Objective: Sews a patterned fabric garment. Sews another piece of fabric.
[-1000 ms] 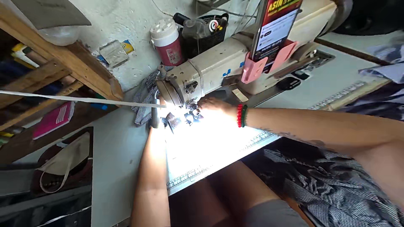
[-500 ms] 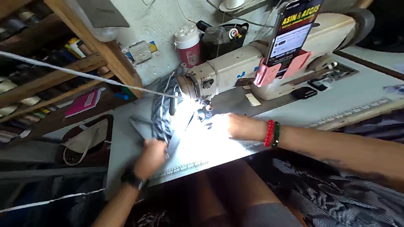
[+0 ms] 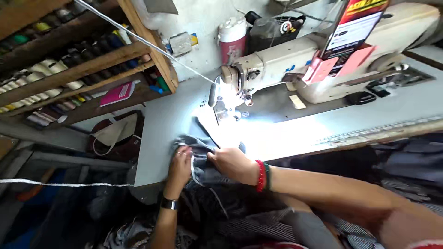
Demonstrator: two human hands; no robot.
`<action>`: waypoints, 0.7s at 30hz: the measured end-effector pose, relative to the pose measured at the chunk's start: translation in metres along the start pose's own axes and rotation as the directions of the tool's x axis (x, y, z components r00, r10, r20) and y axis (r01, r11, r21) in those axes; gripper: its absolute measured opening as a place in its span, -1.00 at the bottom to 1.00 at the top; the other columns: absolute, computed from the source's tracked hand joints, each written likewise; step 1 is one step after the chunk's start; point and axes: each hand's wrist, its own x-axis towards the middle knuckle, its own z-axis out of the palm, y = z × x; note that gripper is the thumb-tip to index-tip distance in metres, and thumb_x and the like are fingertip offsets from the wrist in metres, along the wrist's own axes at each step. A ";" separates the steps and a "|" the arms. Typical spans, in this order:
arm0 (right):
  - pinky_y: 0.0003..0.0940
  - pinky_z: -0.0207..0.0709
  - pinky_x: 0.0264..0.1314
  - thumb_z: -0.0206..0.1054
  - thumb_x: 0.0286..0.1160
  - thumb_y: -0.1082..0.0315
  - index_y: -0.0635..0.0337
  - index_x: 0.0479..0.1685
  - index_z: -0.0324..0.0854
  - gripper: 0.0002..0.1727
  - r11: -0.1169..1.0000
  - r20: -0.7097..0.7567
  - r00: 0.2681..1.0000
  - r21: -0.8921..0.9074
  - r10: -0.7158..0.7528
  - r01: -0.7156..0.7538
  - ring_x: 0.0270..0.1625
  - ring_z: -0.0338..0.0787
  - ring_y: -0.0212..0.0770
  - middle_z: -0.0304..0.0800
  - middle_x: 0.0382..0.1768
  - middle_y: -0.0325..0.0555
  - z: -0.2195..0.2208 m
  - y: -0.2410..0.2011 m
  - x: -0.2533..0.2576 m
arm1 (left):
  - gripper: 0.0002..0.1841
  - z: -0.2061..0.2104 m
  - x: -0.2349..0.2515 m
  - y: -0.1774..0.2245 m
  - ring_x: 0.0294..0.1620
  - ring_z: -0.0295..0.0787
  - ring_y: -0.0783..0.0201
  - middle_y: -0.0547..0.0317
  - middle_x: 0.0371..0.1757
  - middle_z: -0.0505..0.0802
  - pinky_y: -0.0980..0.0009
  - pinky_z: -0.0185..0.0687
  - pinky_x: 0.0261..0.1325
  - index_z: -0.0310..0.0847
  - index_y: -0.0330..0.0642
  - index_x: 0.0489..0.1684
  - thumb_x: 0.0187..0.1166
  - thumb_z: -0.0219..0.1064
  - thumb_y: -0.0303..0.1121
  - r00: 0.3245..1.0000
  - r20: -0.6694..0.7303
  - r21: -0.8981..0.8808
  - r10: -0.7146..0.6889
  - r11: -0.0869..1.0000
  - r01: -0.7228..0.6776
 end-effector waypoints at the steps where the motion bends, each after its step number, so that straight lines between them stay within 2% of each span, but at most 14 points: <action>1: 0.21 0.66 -0.25 0.18 0.61 0.39 0.25 0.13 0.64 -0.75 0.998 -0.049 0.997 0.009 0.064 -0.064 -0.17 0.85 0.26 0.79 -0.22 0.21 -0.007 0.002 -0.018 | -0.69 0.012 0.004 0.010 0.43 0.74 0.06 -0.10 0.31 0.84 0.14 0.56 0.57 0.82 -0.31 0.13 0.73 0.16 -0.38 0.992 0.002 -0.054 0.129 0.990 -0.129; 2: 0.19 0.66 -0.35 0.23 0.54 0.37 0.18 0.18 0.68 -0.70 0.995 -0.165 0.982 -0.001 0.096 -0.098 -0.27 0.85 0.22 0.80 -0.29 0.16 -0.005 0.015 -0.033 | -0.71 0.025 0.006 0.022 0.41 0.74 0.12 -0.02 0.26 0.87 0.18 0.56 0.57 0.85 -0.25 0.10 0.73 0.20 -0.35 0.971 0.022 -0.102 0.238 0.967 -0.234; 3: 0.19 0.68 -0.38 0.25 0.49 0.38 0.11 0.28 0.72 -0.62 0.991 -0.265 0.957 -0.034 0.117 -0.130 -0.29 0.87 0.21 0.84 -0.24 0.15 0.003 0.036 -0.046 | -0.73 0.038 0.009 0.033 0.41 0.74 0.15 0.04 0.25 0.87 0.19 0.56 0.57 0.85 -0.19 0.11 0.72 0.24 -0.32 0.945 0.041 -0.126 0.323 0.940 -0.316; 4: 0.20 0.71 -0.33 0.27 0.45 0.39 0.07 0.29 0.75 -0.59 0.982 -0.337 0.931 -0.077 0.138 -0.174 -0.22 0.89 0.21 0.88 -0.13 0.15 0.010 0.063 -0.059 | -0.73 0.048 0.013 0.042 0.40 0.74 0.18 0.09 0.26 0.87 0.18 0.56 0.56 0.85 -0.14 0.12 0.72 0.25 -0.28 0.922 0.057 -0.118 0.384 0.919 -0.375; 5: 0.23 0.71 -0.26 0.30 0.43 0.39 0.09 0.19 0.80 -0.64 0.968 -0.385 0.908 -0.112 0.168 -0.226 -0.12 0.88 0.26 0.87 -0.07 0.18 0.013 0.092 -0.075 | -0.72 0.056 0.019 0.048 0.39 0.74 0.20 0.14 0.27 0.87 0.17 0.57 0.52 0.86 -0.09 0.13 0.73 0.24 -0.25 0.905 0.074 -0.091 0.420 0.906 -0.413; 6: 0.28 0.72 -0.14 0.33 0.46 0.35 0.08 0.10 0.82 -0.72 0.947 -0.391 0.889 -0.108 0.239 -0.303 0.07 0.85 0.31 0.85 0.10 0.20 0.008 0.119 -0.089 | -0.71 0.061 0.025 0.053 0.36 0.74 0.20 0.18 0.27 0.87 0.13 0.57 0.47 0.86 -0.03 0.14 0.73 0.23 -0.21 0.893 0.095 -0.057 0.439 0.898 -0.435; 8: 0.41 0.66 -0.02 0.42 0.45 0.38 -0.01 0.22 0.81 -0.65 0.885 -0.323 0.846 -0.048 0.424 -0.463 0.30 0.72 0.41 0.68 0.42 0.18 -0.016 0.165 -0.113 | -0.69 0.065 0.034 0.060 0.35 0.74 0.20 0.23 0.30 0.86 0.08 0.57 0.41 0.85 0.02 0.17 0.74 0.20 -0.17 0.888 0.133 -0.018 0.440 0.897 -0.441; 10: 0.45 0.61 0.01 0.40 0.49 0.44 -0.15 0.49 0.69 -0.46 0.825 -0.297 0.806 -0.090 0.512 -0.558 0.39 0.61 0.47 0.63 0.47 0.17 -0.034 0.187 -0.124 | -0.66 0.070 0.037 0.065 0.32 0.78 0.15 0.17 0.32 0.86 0.03 0.60 0.39 0.82 -0.03 0.25 0.74 0.20 -0.17 0.897 0.120 0.007 0.426 0.903 -0.430; 11: 0.44 0.61 0.01 0.40 0.47 0.48 -0.13 0.46 0.71 -0.47 0.812 -0.305 0.798 -0.112 0.520 -0.573 0.38 0.63 0.47 0.68 0.42 0.19 -0.041 0.185 -0.123 | -0.65 0.072 0.037 0.067 0.33 0.77 0.13 0.16 0.34 0.85 0.00 0.57 0.40 0.82 -0.03 0.27 0.74 0.19 -0.17 0.901 0.112 0.031 0.418 0.905 -0.424; 12: 0.42 0.62 0.00 0.42 0.45 0.48 -0.04 0.35 0.78 -0.55 0.830 -0.320 0.810 -0.109 0.492 -0.547 0.32 0.69 0.43 0.74 0.34 0.20 -0.046 0.175 -0.116 | -0.65 0.073 0.037 0.068 0.37 0.75 0.13 0.20 0.35 0.85 -0.04 0.51 0.45 0.82 0.02 0.28 0.75 0.18 -0.15 0.905 0.109 0.065 0.412 0.905 -0.420; 14: 0.30 0.70 -0.12 0.45 0.34 0.49 0.11 0.05 0.84 -0.71 0.933 -0.351 0.882 -0.057 0.315 -0.356 0.04 0.84 0.25 0.82 0.09 0.13 -0.047 0.146 -0.093 | -0.65 0.071 0.034 0.069 0.38 0.73 0.16 0.26 0.35 0.85 -0.08 0.38 0.48 0.83 0.09 0.27 0.74 0.17 -0.13 0.907 0.115 0.099 0.404 0.904 -0.415; 17: 0.12 0.74 -0.16 0.46 0.47 0.23 0.07 -0.04 0.88 -0.79 1.000 -0.391 0.920 0.028 0.007 0.005 -0.17 0.90 0.04 0.91 -0.22 -0.02 -0.023 0.113 -0.050 | -0.66 0.068 0.027 0.067 0.36 0.75 0.12 0.23 0.34 0.86 -0.09 0.42 0.46 0.86 0.06 0.21 0.74 0.18 -0.12 0.907 0.112 0.104 0.406 0.903 -0.417; 19: 0.15 0.71 -0.22 0.40 0.53 0.25 0.03 0.01 0.85 -0.80 0.997 -0.338 0.939 0.020 -0.059 0.070 -0.19 0.90 0.05 0.91 -0.22 -0.03 -0.012 0.101 -0.027 | -0.66 0.066 0.022 0.065 0.36 0.75 0.11 0.22 0.33 0.86 -0.08 0.42 0.46 0.86 0.04 0.20 0.74 0.18 -0.12 0.906 0.115 0.102 0.406 0.903 -0.418; 21: 0.18 0.68 -0.05 0.32 0.55 0.32 0.04 0.01 0.85 -0.78 0.999 -0.242 0.970 0.042 0.027 -0.018 -0.04 0.87 0.08 0.89 -0.15 -0.01 -0.013 0.098 -0.003 | -0.65 0.062 0.020 0.062 0.36 0.74 0.15 0.29 0.35 0.86 -0.06 0.38 0.49 0.84 0.08 0.26 0.73 0.19 -0.10 0.905 0.133 0.113 0.405 0.901 -0.420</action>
